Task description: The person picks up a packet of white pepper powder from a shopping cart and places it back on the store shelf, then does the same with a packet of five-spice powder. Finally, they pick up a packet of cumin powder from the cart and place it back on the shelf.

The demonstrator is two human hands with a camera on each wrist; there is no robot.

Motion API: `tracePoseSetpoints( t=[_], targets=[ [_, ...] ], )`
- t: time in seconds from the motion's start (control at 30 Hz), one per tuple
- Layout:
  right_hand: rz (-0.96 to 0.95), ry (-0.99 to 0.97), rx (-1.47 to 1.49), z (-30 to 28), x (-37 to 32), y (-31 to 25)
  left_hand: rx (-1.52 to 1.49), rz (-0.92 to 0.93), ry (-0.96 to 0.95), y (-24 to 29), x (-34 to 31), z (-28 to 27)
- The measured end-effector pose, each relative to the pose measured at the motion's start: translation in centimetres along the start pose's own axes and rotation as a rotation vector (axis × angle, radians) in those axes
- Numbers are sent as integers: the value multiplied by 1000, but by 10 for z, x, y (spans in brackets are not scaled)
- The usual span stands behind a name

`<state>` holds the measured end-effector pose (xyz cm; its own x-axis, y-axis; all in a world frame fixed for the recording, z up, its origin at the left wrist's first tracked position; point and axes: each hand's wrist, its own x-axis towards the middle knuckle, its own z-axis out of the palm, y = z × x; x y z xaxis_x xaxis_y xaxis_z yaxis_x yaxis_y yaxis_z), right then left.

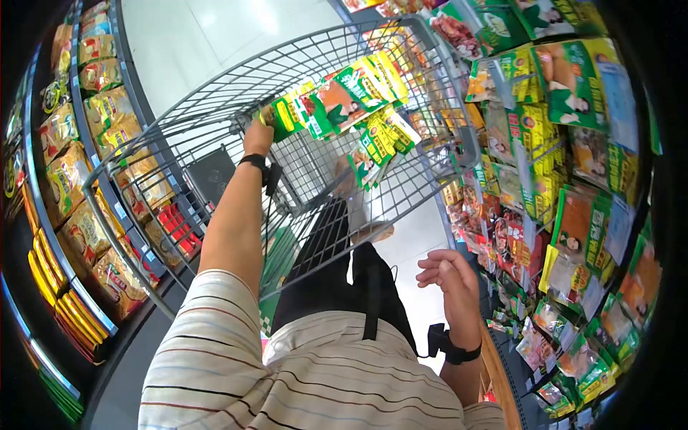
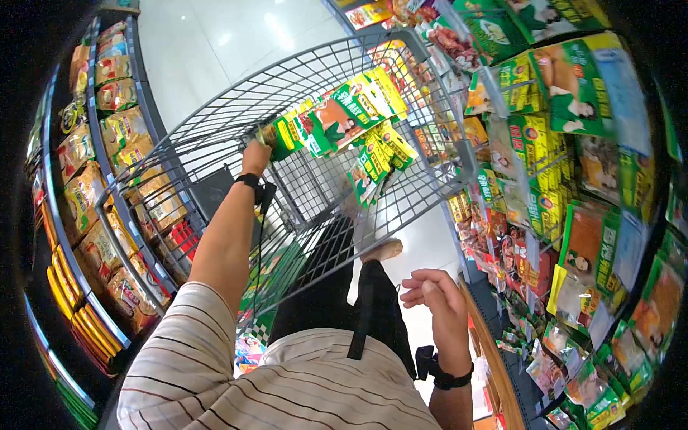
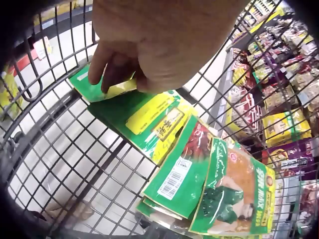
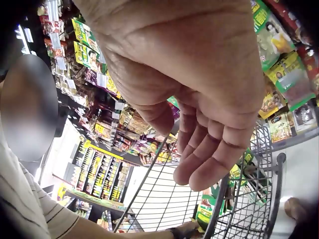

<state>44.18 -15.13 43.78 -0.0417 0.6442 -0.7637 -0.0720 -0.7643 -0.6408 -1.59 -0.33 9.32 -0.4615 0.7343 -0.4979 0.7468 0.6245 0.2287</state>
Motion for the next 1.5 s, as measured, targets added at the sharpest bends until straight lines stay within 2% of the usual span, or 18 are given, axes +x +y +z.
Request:
tracePoseSetpoints(
  t=[0.1,0.2,0.23,0.3,0.37,0.43,0.57,0.73,0.83,0.87,1.03,1.1,1.17,1.2,1.23,1.3,1.47,1.5],
  targets=[
    [-87,-38,-25,-8,-17,2,49,81,82,7,-23,-48],
    [-184,-66,-64,-18,-40,2,-329,399,46,16,-62,-104],
    [-235,-87,-82,-22,-47,1,-498,343,-95,49,-108,-148],
    [-342,-119,-113,-30,-60,2,-709,449,-163,86,-175,-201],
    [-423,-137,-132,-37,-72,-5,-679,602,-211,119,-233,-245],
    [-536,-133,-180,-40,-88,-19,-800,684,-341,147,-286,-274],
    [-821,-42,-227,-47,-130,-55,-797,885,-463,198,-375,-311],
    [-1060,121,-372,-75,-183,-80,-651,1166,-621,257,-467,-318],
    [-943,-17,-214,-93,-231,-83,-646,1316,-772,287,-512,-307],
    [-930,10,-230,-101,-243,-81,-607,1352,-785,297,-521,-302],
    [-985,132,-141,-138,-282,-59,-673,1424,-703,325,-580,-291],
    [-1077,201,-80,-151,-294,-53,-646,1351,-743,329,-594,-287],
    [-1086,271,-69,-166,-304,-52,-694,1482,-765,338,-596,-265],
    [-1097,308,-73,-171,-315,-53,-739,1476,-842,345,-606,-258],
    [-1093,339,-68,-175,-327,-55,-809,1550,-819,350,-626,-255],
    [-1165,324,-81,-180,-353,-62,-730,1511,-746,361,-633,-248],
    [-1250,492,34,-207,-410,-76,-906,1600,-789,387,-674,-258],
    [-1348,504,35,-218,-421,-83,-929,1608,-802,393,-680,-261]
  ],
)
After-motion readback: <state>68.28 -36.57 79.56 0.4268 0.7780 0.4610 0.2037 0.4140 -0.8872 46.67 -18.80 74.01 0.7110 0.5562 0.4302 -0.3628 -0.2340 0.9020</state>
